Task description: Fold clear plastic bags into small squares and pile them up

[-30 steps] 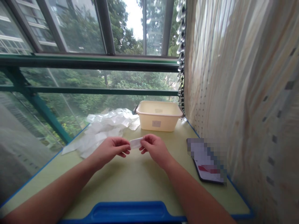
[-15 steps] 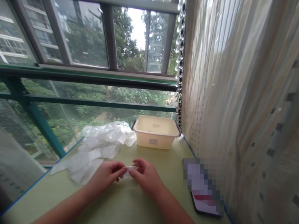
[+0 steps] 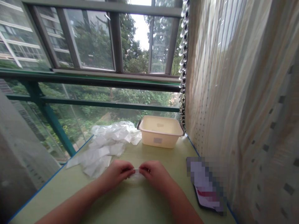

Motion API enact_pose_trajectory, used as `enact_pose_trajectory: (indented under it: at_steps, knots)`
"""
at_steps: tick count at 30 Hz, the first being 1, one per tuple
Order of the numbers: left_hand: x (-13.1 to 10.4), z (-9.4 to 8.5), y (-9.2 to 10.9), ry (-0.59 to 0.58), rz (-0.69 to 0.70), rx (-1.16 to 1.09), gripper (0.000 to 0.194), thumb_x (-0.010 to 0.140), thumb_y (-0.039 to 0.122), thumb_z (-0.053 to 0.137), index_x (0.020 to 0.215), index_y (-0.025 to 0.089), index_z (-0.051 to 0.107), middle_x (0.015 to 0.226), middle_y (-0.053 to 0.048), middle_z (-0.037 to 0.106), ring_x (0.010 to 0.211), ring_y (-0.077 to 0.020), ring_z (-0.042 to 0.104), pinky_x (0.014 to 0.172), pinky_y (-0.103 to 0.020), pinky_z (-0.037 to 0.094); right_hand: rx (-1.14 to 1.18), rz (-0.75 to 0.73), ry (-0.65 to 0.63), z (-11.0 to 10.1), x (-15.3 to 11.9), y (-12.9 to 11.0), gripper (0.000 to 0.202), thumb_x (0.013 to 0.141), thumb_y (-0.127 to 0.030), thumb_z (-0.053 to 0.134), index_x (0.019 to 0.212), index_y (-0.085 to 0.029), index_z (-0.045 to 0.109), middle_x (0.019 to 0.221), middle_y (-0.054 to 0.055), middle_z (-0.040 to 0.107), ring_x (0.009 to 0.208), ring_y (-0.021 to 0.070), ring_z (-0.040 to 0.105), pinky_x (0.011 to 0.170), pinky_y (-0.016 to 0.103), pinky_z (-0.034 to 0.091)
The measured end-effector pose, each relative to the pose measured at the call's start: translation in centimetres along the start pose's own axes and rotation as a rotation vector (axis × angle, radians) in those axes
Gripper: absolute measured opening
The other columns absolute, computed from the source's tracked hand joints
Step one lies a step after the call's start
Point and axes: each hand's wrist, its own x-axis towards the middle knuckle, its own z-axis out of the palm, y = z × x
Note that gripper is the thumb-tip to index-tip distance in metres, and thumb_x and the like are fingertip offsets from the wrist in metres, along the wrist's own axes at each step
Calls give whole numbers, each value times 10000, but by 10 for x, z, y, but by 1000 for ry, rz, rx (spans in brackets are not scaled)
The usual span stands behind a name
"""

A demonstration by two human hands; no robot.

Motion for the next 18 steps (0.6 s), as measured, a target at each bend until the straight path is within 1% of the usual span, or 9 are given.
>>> enact_pose_trajectory:
  at_steps: [5,8,10,11,13,14,15,16,18]
  knots:
    - [4,1,-5,15,24,54,223,803,310,509,722,170,662,635,7,640,589,-103,541,556,-188,368,-31,7,5,1,2,3,156,794,-220,532,801,-179,682,733,16,668,653,120,561,611,212,397]
    - [6,0,-11,28,64,48,241,823,317,477,780,178,669,652,2,643,608,-112,556,580,-198,391,-63,-12,64,2,3,5,160,801,-213,521,813,-178,677,749,25,667,671,128,563,626,222,406]
    - [6,0,-15,62,55,14,259,833,335,459,840,179,665,651,-2,642,598,-115,561,585,-205,410,-88,-17,129,3,4,7,162,806,-218,517,818,-174,672,744,30,661,653,127,554,623,227,408]
    - [6,0,-17,94,42,-12,263,818,357,482,900,177,655,707,-12,656,615,-119,570,590,-209,422,-95,-16,162,5,3,8,162,809,-219,514,819,-172,669,743,31,659,644,126,550,621,228,409]
    - [5,1,-18,136,33,-55,340,770,395,546,1019,174,616,859,-42,666,664,-129,584,592,-215,440,-95,-46,168,10,2,8,159,813,-219,513,825,-175,665,743,29,656,640,122,548,623,225,411]
    - [5,1,-18,128,46,-52,343,762,401,557,1013,175,618,880,-47,664,672,-132,584,593,-218,442,-95,-71,162,13,2,7,161,817,-220,508,832,-179,663,750,29,655,652,122,552,632,224,413]
    - [5,2,-18,110,63,-38,307,769,399,547,961,176,636,848,-41,665,663,-131,579,592,-218,438,-99,-98,158,16,1,6,168,824,-223,499,841,-184,661,761,31,653,672,126,556,646,226,415]
    - [5,3,-17,89,76,-20,270,789,395,521,875,177,654,771,-28,662,635,-125,569,587,-216,428,-108,-117,170,18,0,4,179,834,-229,485,852,-187,658,771,36,650,694,131,559,661,232,416]
    - [6,3,-14,76,60,-4,307,822,399,467,720,174,649,599,3,615,560,-110,538,566,-208,405,-130,-128,235,20,-1,0,202,851,-246,458,865,-188,651,786,49,642,729,143,559,685,247,417]
